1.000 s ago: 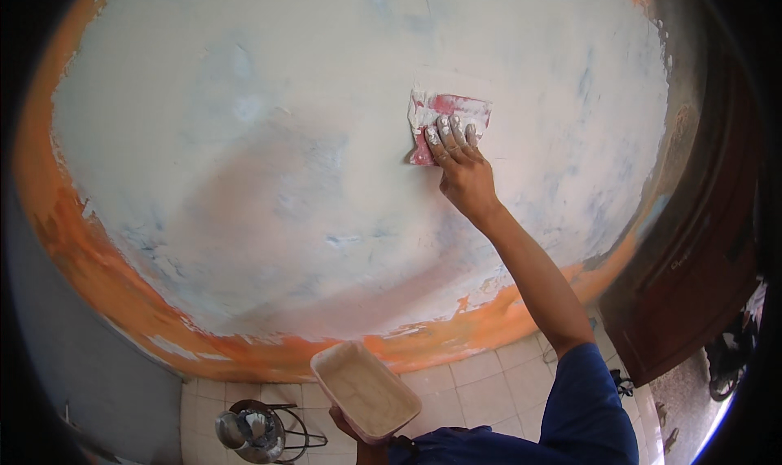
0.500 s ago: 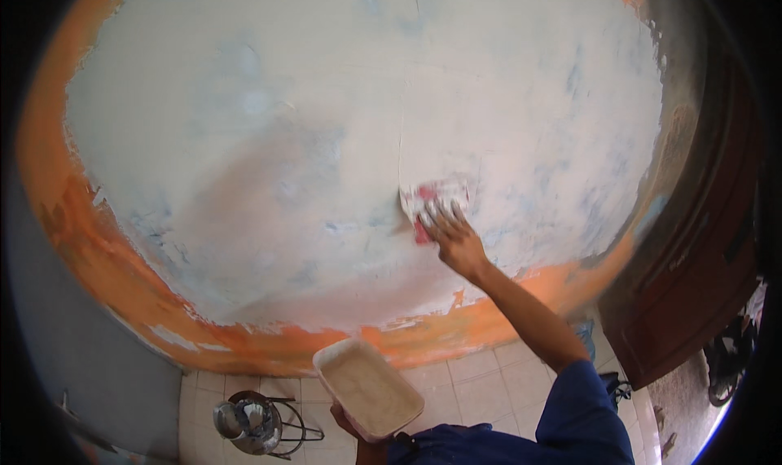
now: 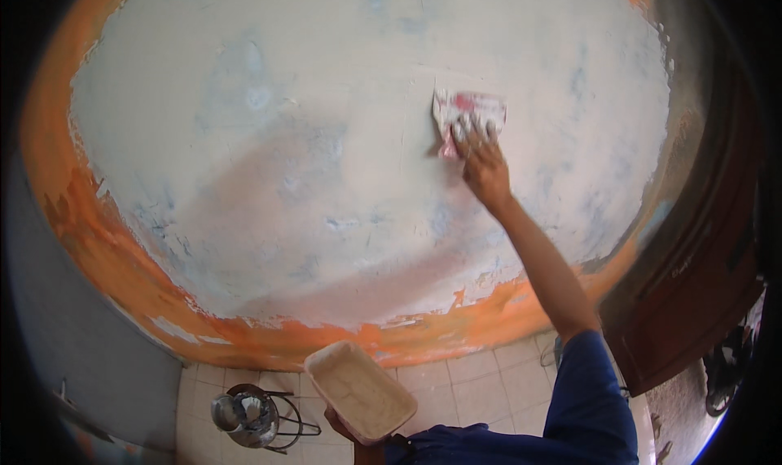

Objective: The person applies plaster to a wall using a putty knife and a plastic container, smoothing the material across the surface in overlapping strokes.

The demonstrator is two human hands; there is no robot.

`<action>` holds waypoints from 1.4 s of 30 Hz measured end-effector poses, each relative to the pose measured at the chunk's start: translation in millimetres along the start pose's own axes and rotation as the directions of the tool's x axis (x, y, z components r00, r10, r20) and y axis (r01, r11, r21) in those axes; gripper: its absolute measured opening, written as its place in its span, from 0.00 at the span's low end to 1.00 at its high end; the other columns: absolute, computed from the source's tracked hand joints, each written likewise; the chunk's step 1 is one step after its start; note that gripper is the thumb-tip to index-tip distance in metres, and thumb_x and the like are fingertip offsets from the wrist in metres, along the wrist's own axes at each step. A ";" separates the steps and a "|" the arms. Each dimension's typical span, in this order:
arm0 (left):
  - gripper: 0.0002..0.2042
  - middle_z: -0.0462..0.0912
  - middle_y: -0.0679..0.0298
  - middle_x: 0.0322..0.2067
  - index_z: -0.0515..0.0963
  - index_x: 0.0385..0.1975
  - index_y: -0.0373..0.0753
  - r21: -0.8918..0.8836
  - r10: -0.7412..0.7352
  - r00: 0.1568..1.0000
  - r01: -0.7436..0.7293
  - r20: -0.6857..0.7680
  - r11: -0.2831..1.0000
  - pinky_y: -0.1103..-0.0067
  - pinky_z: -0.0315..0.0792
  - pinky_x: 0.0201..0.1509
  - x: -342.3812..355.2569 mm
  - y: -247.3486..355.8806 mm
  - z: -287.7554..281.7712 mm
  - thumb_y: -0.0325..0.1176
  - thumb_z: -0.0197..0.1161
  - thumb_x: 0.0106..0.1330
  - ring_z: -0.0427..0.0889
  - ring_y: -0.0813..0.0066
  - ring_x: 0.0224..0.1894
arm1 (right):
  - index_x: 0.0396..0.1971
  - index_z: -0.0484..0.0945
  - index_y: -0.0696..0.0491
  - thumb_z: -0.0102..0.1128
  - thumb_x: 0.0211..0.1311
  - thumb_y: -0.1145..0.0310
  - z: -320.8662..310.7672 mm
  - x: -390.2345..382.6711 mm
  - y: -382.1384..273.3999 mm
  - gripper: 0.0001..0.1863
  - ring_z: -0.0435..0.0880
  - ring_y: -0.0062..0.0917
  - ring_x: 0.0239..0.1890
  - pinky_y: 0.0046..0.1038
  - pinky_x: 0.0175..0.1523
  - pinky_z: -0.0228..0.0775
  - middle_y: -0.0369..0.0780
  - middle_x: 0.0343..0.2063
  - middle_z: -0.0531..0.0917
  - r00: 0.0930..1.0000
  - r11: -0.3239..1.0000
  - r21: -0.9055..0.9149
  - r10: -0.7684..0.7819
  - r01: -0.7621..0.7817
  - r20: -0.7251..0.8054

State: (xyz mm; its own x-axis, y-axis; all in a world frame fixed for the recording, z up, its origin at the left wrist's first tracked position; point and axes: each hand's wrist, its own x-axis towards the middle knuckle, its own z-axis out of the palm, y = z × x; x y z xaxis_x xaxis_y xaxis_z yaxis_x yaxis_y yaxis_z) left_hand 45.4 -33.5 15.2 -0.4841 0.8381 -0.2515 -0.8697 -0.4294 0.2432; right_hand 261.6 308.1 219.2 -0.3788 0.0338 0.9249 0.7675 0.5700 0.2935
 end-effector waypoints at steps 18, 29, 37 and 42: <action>0.33 0.71 0.57 0.53 0.61 0.60 0.40 0.289 0.062 0.944 -0.162 0.325 0.944 0.68 0.80 0.45 15.9 -9.2 -14.2 0.41 0.66 0.56 0.77 0.65 0.49 | 0.50 0.75 0.57 0.48 0.48 0.85 -26.0 -137.4 -93.6 0.25 0.72 0.41 0.58 0.48 0.64 0.59 0.48 0.53 0.75 0.978 0.942 0.327 0.010 -0.078 0.206; 0.33 0.70 0.60 0.55 0.62 0.60 0.48 -0.023 -0.159 0.932 0.176 0.325 0.984 0.54 0.75 0.49 35.4 -7.8 -66.4 0.65 0.39 0.62 0.75 0.56 0.52 | 0.54 0.71 0.59 0.48 0.39 0.90 18.1 39.5 -39.5 0.34 0.67 0.41 0.62 0.46 0.67 0.55 0.48 0.55 0.72 0.994 1.000 0.010 0.011 -0.010 -0.105; 0.37 0.65 0.53 0.58 0.56 0.64 0.45 0.417 -0.031 0.928 -0.137 0.371 0.899 0.48 0.71 0.51 27.2 1.9 -60.6 0.56 0.54 0.56 0.71 0.49 0.55 | 0.56 0.69 0.59 0.51 0.40 0.83 50.6 -152.3 -114.6 0.34 0.62 0.43 0.64 0.50 0.69 0.49 0.49 0.59 0.68 0.973 0.969 0.245 -0.025 -0.032 0.230; 0.38 0.65 0.53 0.59 0.56 0.64 0.44 -0.121 -0.150 0.923 0.205 0.354 0.971 0.49 0.71 0.52 34.7 12.8 -57.6 0.55 0.57 0.55 0.70 0.48 0.56 | 0.50 0.75 0.58 0.47 0.49 0.83 8.6 -166.8 -149.6 0.24 0.72 0.42 0.58 0.45 0.65 0.60 0.49 0.51 0.76 0.979 0.945 0.314 0.023 -0.087 0.204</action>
State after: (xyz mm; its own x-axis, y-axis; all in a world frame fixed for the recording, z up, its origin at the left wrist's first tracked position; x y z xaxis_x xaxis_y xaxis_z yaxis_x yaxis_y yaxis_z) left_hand 12.0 -29.3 -44.4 -0.2820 0.9573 0.0634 -0.9555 -0.2862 0.0714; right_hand 205.6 224.2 19.0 -0.4589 0.2137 0.8624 0.5964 0.7935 0.1207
